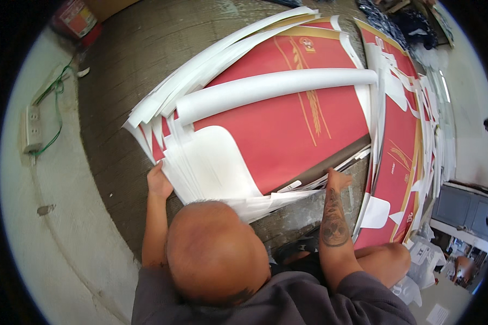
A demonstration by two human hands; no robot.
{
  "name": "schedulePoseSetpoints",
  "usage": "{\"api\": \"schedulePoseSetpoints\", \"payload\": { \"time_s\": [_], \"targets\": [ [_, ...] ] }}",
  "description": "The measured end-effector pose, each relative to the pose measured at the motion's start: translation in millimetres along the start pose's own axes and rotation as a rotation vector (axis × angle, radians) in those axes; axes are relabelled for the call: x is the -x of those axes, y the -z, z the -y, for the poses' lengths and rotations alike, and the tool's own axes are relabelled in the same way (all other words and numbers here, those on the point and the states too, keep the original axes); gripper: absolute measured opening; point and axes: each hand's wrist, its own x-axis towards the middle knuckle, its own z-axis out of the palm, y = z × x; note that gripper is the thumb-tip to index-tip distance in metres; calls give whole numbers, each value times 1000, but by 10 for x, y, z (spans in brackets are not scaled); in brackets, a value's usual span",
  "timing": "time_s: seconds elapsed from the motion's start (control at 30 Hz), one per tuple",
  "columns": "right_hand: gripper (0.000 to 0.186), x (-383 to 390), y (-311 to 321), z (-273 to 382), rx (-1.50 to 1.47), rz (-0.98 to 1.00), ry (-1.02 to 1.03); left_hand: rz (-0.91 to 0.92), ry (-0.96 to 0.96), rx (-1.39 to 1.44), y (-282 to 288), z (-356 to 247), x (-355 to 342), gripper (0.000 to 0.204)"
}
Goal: The person sits on the floor and uses scissors to cut white backing material from large red printed sheets. They peel away the backing, trim edges, and stack the finished sheets.
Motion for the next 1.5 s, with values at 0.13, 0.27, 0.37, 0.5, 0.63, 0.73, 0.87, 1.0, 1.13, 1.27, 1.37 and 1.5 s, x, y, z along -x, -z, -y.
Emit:
{"api": "schedulePoseSetpoints", "payload": {
  "time_s": [0.13, 0.27, 0.37, 0.5, 0.63, 0.73, 0.87, 1.0, 1.13, 1.27, 1.37, 1.5],
  "targets": [
    [56, 544, 291, 896, -226, 52, 699, 111, -10, 116, -24, -43, 12, 71],
    [53, 1774, 462, 1461, -319, 635, 1335, 172, -46, 273, -191, 23, 84, 80],
    [73, 2642, 720, 1385, -314, 1107, 1315, 221, -28, 304, -267, 7, 135, 88],
    [35, 3331, 740, 1178, 154, 1202, 1298, 276, 6, 270, -291, -45, 168, 91],
    [29, 3699, 647, 874, 288, 1034, 1370, 277, 4, 294, -327, -36, 201, 86],
    [29, 3676, 592, 695, 242, 1017, 1365, 299, 0, 303, -357, -17, 217, 84],
    [29, 3422, 606, 607, 153, 1322, 1285, 332, 2, 354, -350, -43, 219, 81],
    [29, 3222, 651, 612, 103, 1559, 1225, 348, 19, 362, -304, -46, 191, 77],
    [30, 3140, 652, 560, 82, 1680, 1195, 250, 29, 218, -237, -89, 120, 80],
    [30, 3091, 596, 465, 64, 1771, 1169, 247, 99, 227, -191, -103, 94, 71],
    [30, 3093, 592, 455, 29, 1842, 1161, 98, 251, 112, -220, 26, 203, 64],
    [30, 3030, 685, 683, -60, 1880, 1215, -175, 351, -244, -365, 309, 474, 54]
  ]
}}
